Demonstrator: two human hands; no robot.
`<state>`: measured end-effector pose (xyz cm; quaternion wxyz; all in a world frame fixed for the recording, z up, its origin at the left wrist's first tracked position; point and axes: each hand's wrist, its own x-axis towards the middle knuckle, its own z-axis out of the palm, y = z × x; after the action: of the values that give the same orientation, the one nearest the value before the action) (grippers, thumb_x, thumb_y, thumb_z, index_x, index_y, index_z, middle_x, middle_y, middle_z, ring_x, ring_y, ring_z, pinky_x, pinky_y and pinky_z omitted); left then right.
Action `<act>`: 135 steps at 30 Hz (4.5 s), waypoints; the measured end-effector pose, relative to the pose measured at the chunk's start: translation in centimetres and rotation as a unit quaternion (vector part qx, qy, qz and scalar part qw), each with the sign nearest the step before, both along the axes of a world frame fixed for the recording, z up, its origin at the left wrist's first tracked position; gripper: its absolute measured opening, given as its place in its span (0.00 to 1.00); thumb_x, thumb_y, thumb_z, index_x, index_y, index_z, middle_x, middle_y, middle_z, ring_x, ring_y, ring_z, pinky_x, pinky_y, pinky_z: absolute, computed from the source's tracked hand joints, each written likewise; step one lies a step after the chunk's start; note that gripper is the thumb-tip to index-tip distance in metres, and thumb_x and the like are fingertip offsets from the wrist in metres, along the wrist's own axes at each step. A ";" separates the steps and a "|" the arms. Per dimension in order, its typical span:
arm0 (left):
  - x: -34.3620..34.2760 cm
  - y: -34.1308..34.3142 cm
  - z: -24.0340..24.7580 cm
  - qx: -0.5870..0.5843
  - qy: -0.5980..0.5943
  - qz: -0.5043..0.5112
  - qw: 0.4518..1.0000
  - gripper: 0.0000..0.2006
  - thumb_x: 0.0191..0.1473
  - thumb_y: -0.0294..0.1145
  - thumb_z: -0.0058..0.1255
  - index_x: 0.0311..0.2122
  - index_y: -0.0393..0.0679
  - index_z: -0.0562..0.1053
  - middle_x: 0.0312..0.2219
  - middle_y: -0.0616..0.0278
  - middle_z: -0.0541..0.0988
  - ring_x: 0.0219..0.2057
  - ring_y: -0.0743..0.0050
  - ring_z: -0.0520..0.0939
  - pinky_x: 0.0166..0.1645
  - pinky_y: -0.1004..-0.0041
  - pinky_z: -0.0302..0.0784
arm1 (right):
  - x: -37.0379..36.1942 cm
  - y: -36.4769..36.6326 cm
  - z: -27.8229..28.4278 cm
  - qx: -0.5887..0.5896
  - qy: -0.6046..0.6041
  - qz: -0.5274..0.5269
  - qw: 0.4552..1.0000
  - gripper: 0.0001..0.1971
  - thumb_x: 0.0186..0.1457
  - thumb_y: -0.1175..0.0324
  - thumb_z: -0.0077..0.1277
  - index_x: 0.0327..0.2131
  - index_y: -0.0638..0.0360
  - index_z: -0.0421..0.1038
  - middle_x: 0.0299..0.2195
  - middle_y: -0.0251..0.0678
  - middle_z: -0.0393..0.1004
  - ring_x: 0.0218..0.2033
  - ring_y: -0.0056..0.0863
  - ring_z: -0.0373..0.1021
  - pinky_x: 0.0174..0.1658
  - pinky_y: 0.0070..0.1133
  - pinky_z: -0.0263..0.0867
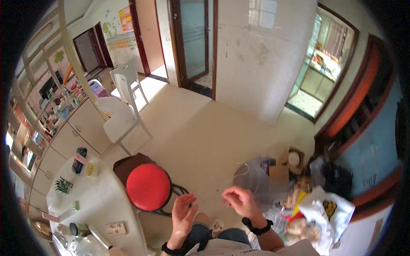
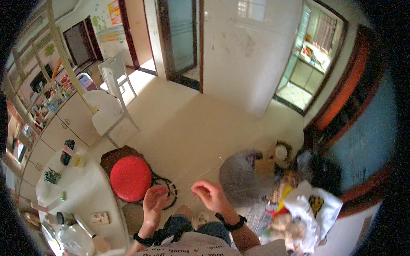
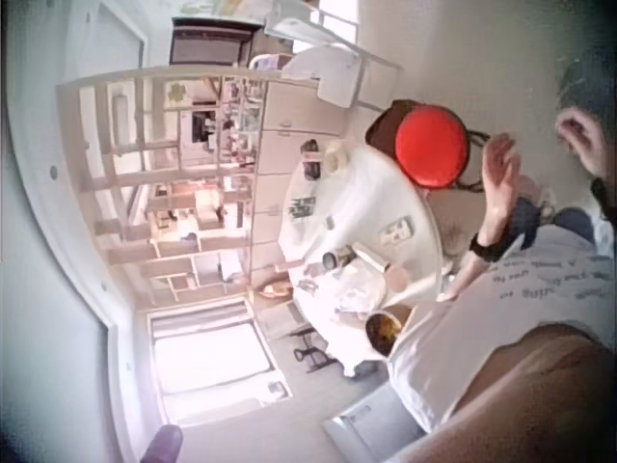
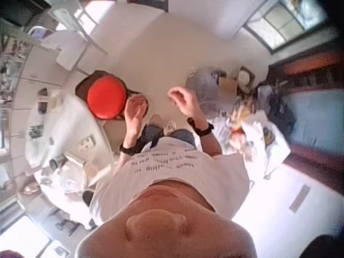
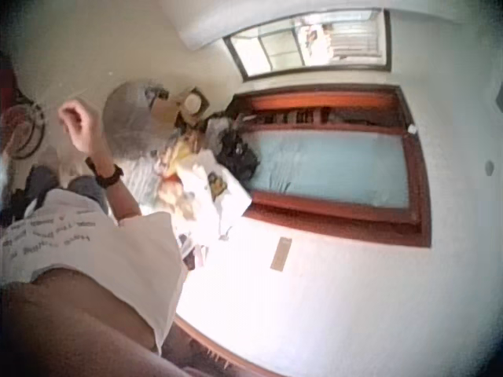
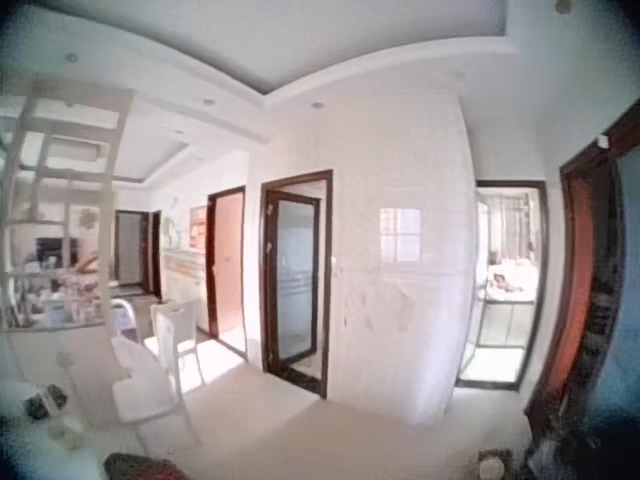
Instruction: The person hangs a pair of shorts out a window to dry, then hand-washes several pieces of clothing in a basin, wrings them out, and places them on hangers.
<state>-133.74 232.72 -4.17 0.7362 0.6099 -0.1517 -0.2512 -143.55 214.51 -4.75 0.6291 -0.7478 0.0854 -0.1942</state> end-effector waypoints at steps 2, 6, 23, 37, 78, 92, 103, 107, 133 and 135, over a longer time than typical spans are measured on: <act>4.0 -3.6 -1.2 0.003 0.019 0.026 0.999 0.18 0.49 0.23 0.47 0.46 0.37 0.62 0.43 0.59 0.68 0.45 0.70 0.69 0.46 0.71 0.67 | 4.4 -3.0 0.9 -0.041 0.005 0.042 0.998 0.04 0.54 0.75 0.44 0.33 0.63 0.67 0.24 0.33 0.72 0.21 0.16 0.67 0.22 0.15 0.63; 14.0 -9.4 -4.4 -0.001 0.078 -0.012 0.997 0.20 0.54 0.33 0.44 0.50 0.37 0.59 0.44 0.56 0.68 0.45 0.69 0.70 0.45 0.71 0.68 | 14.5 -8.2 1.7 -0.104 0.034 0.134 0.985 0.04 0.53 0.76 0.44 0.33 0.61 0.67 0.24 0.32 0.71 0.23 0.17 0.68 0.24 0.15 0.63; 55.3 -34.5 -4.9 0.013 0.087 0.086 0.992 0.15 0.60 0.40 0.30 0.30 0.40 0.64 0.08 0.67 0.64 0.07 0.83 0.62 0.11 0.80 0.54 | 57.7 -32.9 0.4 0.066 0.133 0.188 0.971 0.09 0.54 0.69 0.46 0.38 0.61 0.66 0.26 0.32 0.72 0.26 0.17 0.68 0.28 0.16 0.65; 87.7 -60.9 -5.0 0.002 -0.066 0.215 0.974 0.15 0.60 0.42 0.30 0.30 0.40 0.62 0.07 0.66 0.64 0.06 0.82 0.62 0.09 0.80 0.54 | 91.0 -57.7 -0.7 0.081 0.123 0.251 0.957 0.11 0.54 0.63 0.46 0.34 0.61 0.69 0.24 0.30 0.72 0.22 0.15 0.67 0.26 0.15 0.63; 156.3 -144.2 -1.4 -0.068 -0.174 -0.299 0.936 0.20 0.52 0.39 0.48 0.46 0.38 0.64 0.44 0.57 0.69 0.45 0.69 0.70 0.49 0.71 0.64 | 151.7 -131.6 -3.1 -0.162 0.101 -0.258 0.947 0.11 0.54 0.62 0.43 0.30 0.61 0.60 0.22 0.50 0.66 0.27 0.50 0.65 0.28 0.35 0.60; 159.4 -177.5 1.2 -0.289 -0.200 -0.317 0.881 0.17 0.52 0.34 0.46 0.46 0.37 0.65 0.43 0.53 0.70 0.42 0.65 0.74 0.43 0.72 0.68 | 152.6 -162.9 7.2 -0.195 -0.020 -0.517 0.833 0.04 0.55 0.73 0.42 0.32 0.64 0.63 0.23 0.35 0.71 0.22 0.19 0.69 0.26 0.16 0.65; 166.3 -200.0 -0.7 -0.299 -0.186 -0.248 0.903 0.19 0.51 0.35 0.47 0.45 0.34 0.64 0.43 0.51 0.71 0.36 0.66 0.76 0.39 0.75 0.70 | 158.1 -196.2 20.4 -0.470 -0.063 -0.640 0.605 0.07 0.54 0.69 0.41 0.28 0.63 0.63 0.15 0.44 0.68 0.15 0.37 0.68 0.19 0.27 0.62; 167.5 -205.6 -1.3 -0.256 -0.187 -0.234 0.919 0.16 0.53 0.35 0.43 0.43 0.36 0.66 0.40 0.54 0.71 0.37 0.68 0.74 0.42 0.73 0.69 | 155.9 -207.3 22.5 -0.548 0.011 -0.688 0.476 0.06 0.49 0.70 0.43 0.28 0.63 0.64 0.17 0.47 0.69 0.21 0.46 0.68 0.25 0.36 0.63; 151.4 -246.9 0.2 -0.072 -0.092 -0.554 0.824 0.12 0.51 0.30 0.45 0.39 0.35 0.69 0.28 0.56 0.73 0.29 0.71 0.73 0.35 0.76 0.70 | 103.6 -222.4 31.4 -0.291 0.234 -0.927 -0.030 0.11 0.47 0.67 0.43 0.27 0.67 0.71 0.26 0.50 0.73 0.31 0.45 0.71 0.34 0.33 0.68; 150.2 -249.6 -0.3 -0.066 -0.069 -0.583 0.807 0.12 0.51 0.29 0.45 0.39 0.35 0.69 0.28 0.57 0.73 0.29 0.71 0.73 0.35 0.76 0.69 | 101.8 -221.8 30.8 -0.284 0.260 -0.922 -0.047 0.12 0.47 0.67 0.43 0.27 0.67 0.71 0.26 0.50 0.73 0.31 0.46 0.71 0.34 0.33 0.68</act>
<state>16.48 -16.85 -4.51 0.4774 0.3727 -0.5452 -0.5796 -41.77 -7.33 26.05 0.4429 0.1155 -0.7936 0.4008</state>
